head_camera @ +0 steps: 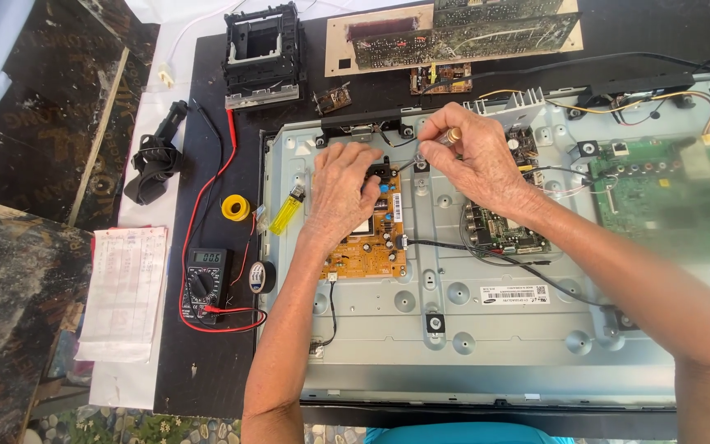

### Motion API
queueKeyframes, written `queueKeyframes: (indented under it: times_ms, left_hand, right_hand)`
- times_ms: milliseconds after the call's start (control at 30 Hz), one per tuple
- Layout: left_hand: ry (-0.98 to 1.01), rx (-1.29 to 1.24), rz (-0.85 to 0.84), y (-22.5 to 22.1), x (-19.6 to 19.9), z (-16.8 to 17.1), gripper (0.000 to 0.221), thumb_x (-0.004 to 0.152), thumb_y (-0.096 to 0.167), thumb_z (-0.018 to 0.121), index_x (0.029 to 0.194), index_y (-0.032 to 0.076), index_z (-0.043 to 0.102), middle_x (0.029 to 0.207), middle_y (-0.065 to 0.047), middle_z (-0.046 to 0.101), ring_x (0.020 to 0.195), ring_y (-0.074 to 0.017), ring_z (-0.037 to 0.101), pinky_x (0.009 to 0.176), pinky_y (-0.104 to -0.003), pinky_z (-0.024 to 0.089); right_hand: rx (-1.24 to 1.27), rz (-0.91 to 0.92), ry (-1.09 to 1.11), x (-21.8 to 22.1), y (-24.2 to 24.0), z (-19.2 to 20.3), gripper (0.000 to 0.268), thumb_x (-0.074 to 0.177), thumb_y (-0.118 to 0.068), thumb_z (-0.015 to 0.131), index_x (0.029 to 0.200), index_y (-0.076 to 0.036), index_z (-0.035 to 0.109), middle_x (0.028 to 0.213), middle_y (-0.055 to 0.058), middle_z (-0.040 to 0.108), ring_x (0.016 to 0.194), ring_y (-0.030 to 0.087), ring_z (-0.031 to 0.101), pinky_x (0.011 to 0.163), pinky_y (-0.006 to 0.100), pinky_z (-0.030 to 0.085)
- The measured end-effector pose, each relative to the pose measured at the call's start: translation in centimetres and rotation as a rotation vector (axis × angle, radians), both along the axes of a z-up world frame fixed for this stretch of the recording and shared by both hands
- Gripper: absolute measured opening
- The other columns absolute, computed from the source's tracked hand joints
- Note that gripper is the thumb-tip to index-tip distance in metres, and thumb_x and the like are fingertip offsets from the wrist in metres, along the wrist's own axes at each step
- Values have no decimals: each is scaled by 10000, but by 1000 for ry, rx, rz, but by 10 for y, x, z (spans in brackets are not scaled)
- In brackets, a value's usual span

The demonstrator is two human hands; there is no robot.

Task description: Removing a circuit board from a television chassis by unscrewing mounting screws and disconnecting wiring.

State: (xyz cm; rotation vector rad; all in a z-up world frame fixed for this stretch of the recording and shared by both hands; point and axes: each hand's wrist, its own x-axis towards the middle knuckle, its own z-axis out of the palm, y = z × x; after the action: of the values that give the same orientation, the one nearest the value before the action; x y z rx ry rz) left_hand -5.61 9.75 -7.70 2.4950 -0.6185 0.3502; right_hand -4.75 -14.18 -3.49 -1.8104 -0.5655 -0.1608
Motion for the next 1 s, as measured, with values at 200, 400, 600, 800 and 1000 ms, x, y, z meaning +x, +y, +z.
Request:
queueKeyframes:
  times_ms: [200, 400, 600, 800, 1000]
  left_hand:
    - [-109, 97, -2, 1, 11, -26, 331, 838, 131, 802, 1160, 124, 723, 960, -32, 635, 996, -196, 544, 1087, -403, 346]
    - [-160, 181, 24, -4, 8, -27, 308, 859, 124, 787, 1157, 127, 711, 945, -34, 610, 1010, -207, 539, 1195, -452, 280]
    - [-122, 123, 3, -4, 8, -30, 299, 871, 90, 777, 1158, 82, 698, 949, -82, 603, 1028, -253, 563, 1215, -482, 304]
    - [-96, 127, -9, 2, 4, -16, 273, 921, 113, 745, 1190, 91, 709, 973, -98, 621, 1040, -252, 555, 1219, -510, 293]
    - [47, -77, 28, 28, -37, 40, 295, 1031, 137, 610, 1315, 84, 672, 1031, -100, 666, 1083, -225, 590, 1163, -492, 369]
  right_hand:
    - [-21, -49, 14, -7, -7, 14, 72, 1002, 2, 695, 1073, 4, 679, 872, 146, 609, 803, 178, 643, 679, 299, 596]
    - [-30, -60, -23, -9, -10, 14, 50, 1003, -8, 695, 1051, -12, 683, 843, 135, 629, 789, 157, 631, 685, 282, 585]
    - [-18, -62, -11, -10, -10, 13, 46, 997, -9, 692, 1042, -16, 694, 831, 140, 636, 787, 156, 637, 691, 278, 590]
    - [31, -4, -52, -9, -13, 8, 70, 1005, 7, 691, 1064, 33, 665, 859, 160, 641, 798, 193, 682, 699, 323, 633]
    - [84, 78, 7, -44, -30, 18, 87, 1043, 11, 650, 1102, 68, 621, 912, 144, 618, 860, 195, 682, 729, 335, 651]
